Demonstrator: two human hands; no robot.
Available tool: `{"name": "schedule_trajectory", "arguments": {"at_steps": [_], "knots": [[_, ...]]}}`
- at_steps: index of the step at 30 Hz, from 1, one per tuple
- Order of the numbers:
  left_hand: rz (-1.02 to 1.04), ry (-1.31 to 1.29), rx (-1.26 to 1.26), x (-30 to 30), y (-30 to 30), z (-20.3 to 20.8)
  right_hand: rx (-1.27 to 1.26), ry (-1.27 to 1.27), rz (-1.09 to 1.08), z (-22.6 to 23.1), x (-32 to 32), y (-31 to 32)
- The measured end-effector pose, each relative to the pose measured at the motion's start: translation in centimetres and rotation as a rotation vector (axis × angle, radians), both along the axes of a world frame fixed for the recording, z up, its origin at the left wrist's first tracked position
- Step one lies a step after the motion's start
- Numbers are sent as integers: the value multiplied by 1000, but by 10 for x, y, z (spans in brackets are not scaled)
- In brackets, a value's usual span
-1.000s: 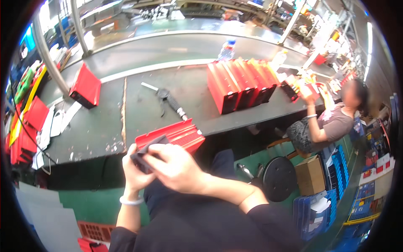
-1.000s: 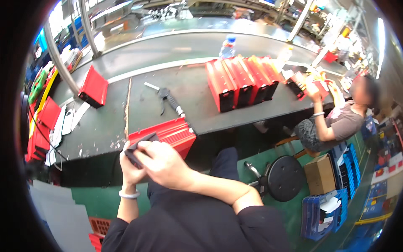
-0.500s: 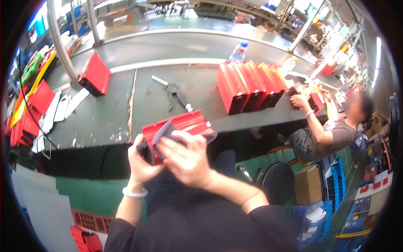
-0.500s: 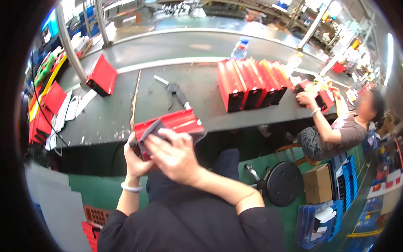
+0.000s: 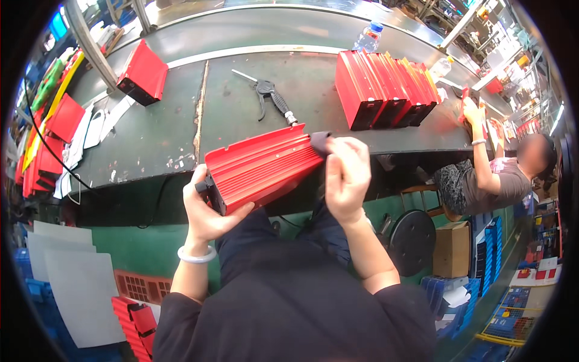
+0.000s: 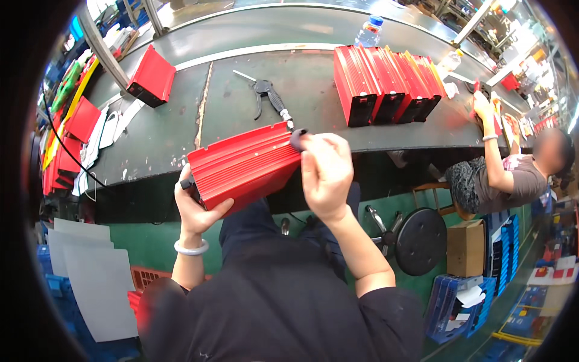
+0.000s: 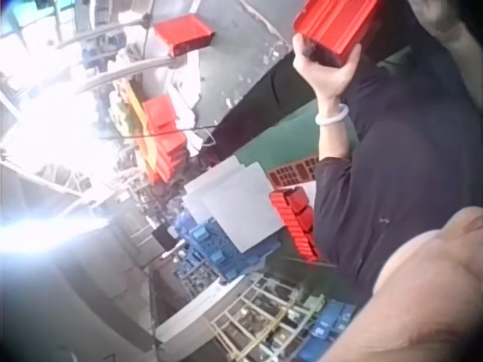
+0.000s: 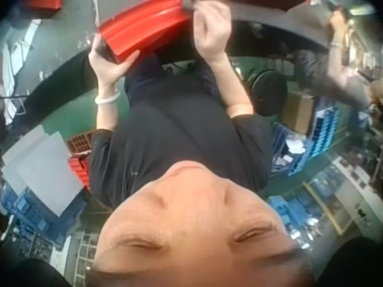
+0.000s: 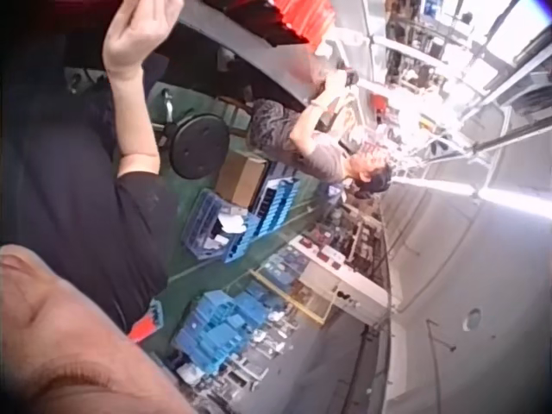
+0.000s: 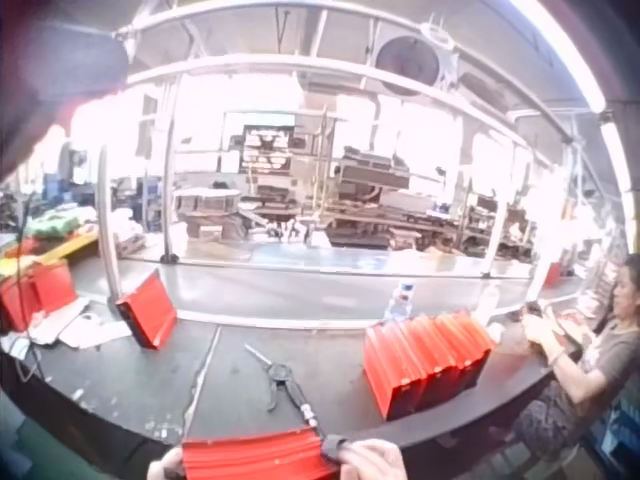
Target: Clean red electronic power inverter cases using an air duster and a cleaning cloth on an assembly line.
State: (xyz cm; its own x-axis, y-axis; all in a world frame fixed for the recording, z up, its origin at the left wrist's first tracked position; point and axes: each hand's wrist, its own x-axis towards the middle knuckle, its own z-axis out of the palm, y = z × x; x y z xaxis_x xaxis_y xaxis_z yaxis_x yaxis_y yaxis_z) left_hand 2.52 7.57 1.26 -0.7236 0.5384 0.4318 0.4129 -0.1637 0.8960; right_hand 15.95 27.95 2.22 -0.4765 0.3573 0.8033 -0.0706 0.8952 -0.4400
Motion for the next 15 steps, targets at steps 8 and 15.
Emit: {"name": "schedule_trajectory", "arguments": {"at_steps": [8, 15], "knots": [[-1, 121, -32, 2, 6, -6, 120, -134, 225, 3, -19, -63], [-105, -116, 87, -3, 8, -11, 238, 27, 346, 5, -31, -61]]}}
